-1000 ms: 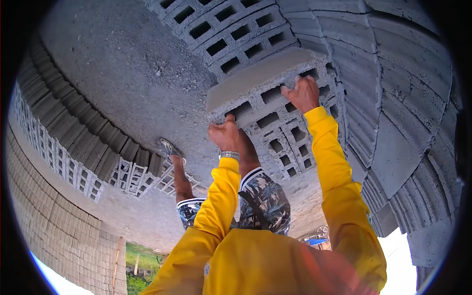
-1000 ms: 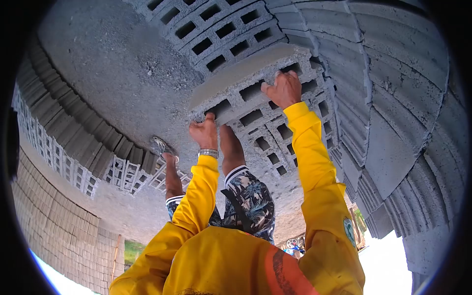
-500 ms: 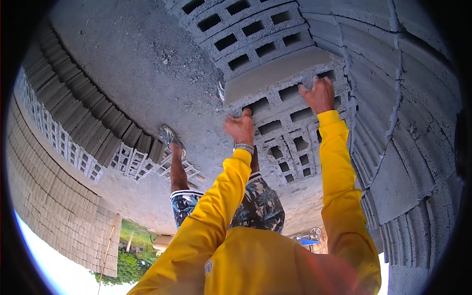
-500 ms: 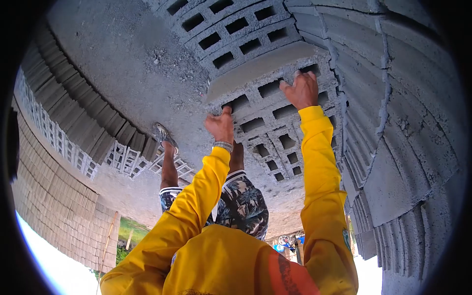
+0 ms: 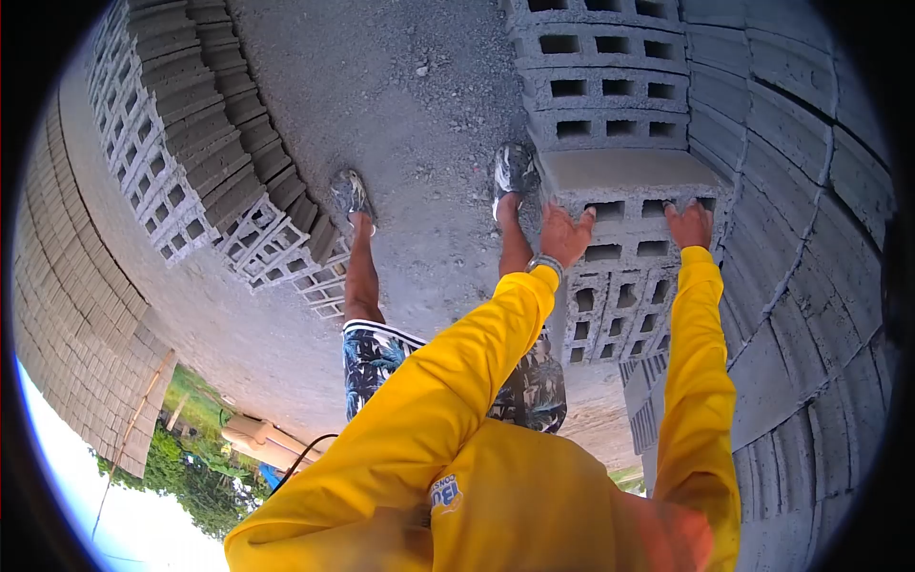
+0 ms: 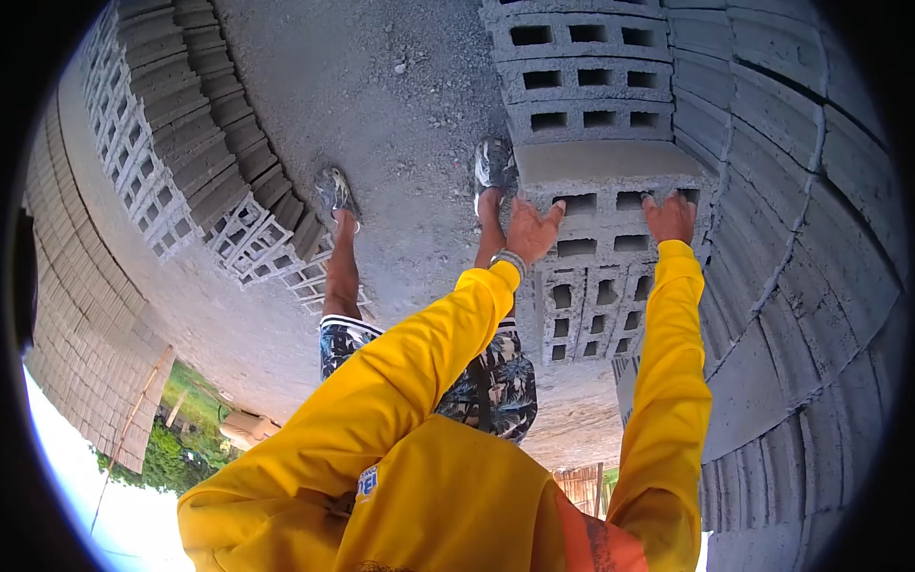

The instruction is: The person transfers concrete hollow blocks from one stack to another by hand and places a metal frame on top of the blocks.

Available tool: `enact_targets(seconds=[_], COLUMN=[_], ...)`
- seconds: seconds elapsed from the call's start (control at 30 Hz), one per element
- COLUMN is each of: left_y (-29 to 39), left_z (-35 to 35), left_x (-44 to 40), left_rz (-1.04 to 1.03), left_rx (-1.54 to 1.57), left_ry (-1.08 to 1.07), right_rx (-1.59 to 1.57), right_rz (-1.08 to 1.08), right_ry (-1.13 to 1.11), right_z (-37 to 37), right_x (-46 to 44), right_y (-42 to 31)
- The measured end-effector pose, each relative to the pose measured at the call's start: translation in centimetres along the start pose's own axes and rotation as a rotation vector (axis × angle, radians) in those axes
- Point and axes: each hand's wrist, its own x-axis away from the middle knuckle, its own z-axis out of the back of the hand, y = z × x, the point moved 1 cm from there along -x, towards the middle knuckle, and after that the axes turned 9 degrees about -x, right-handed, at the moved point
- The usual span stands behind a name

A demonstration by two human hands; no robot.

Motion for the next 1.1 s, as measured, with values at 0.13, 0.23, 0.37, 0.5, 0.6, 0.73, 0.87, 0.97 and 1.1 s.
enact_targets(seconds=[0.13, 0.23, 0.37, 0.5, 0.6, 0.73, 0.87, 0.97, 1.1], left_y=[-1.3, -12.2, -30.3, -49.1, -57.3, -59.5, -62.7, -62.4, -57.2], left_z=[8.9, 12.7, 31.0, 54.1, 72.1, 82.3, 84.9, 84.3, 82.9], left_x=[2.1, 1.9, 2.1, 4.6, 4.7, -0.3, -5.4, -5.2, -1.3], left_rz=[-0.086, -0.066, 0.095, 0.368, 0.388, 0.422, 0.481, 0.428, 0.427], left_rx=[0.129, 0.547, 0.488, 0.373, -0.029, -0.234, -0.296, -0.251, -0.081], left_ry=[-0.277, -0.196, 0.411, 1.023, 1.196, 0.745, 0.43, 0.488, 0.599], right_rx=[0.096, -0.301, -0.862, -0.882, -0.861, -0.67, -0.488, -0.421, -0.48], right_rz=[-0.065, -0.025, 0.158, 0.581, 1.0, 1.136, 1.063, 0.882, 0.569], right_ry=[0.18, 0.33, -0.006, -0.326, -0.348, -0.196, -0.27, -0.444, -0.432], right_z=[0.7, 3.5, 0.4, 1.0, 0.2, -1.7, -2.0, -2.2, -3.6], right_x=[3.0, 7.3, 11.8, 23.6, 31.6, 34.0, 33.8, 33.1, 33.0], right_y=[-2.6, -12.1, -34.3, -60.8, -78.6, -87.8, -92.3, -93.4, -94.7])
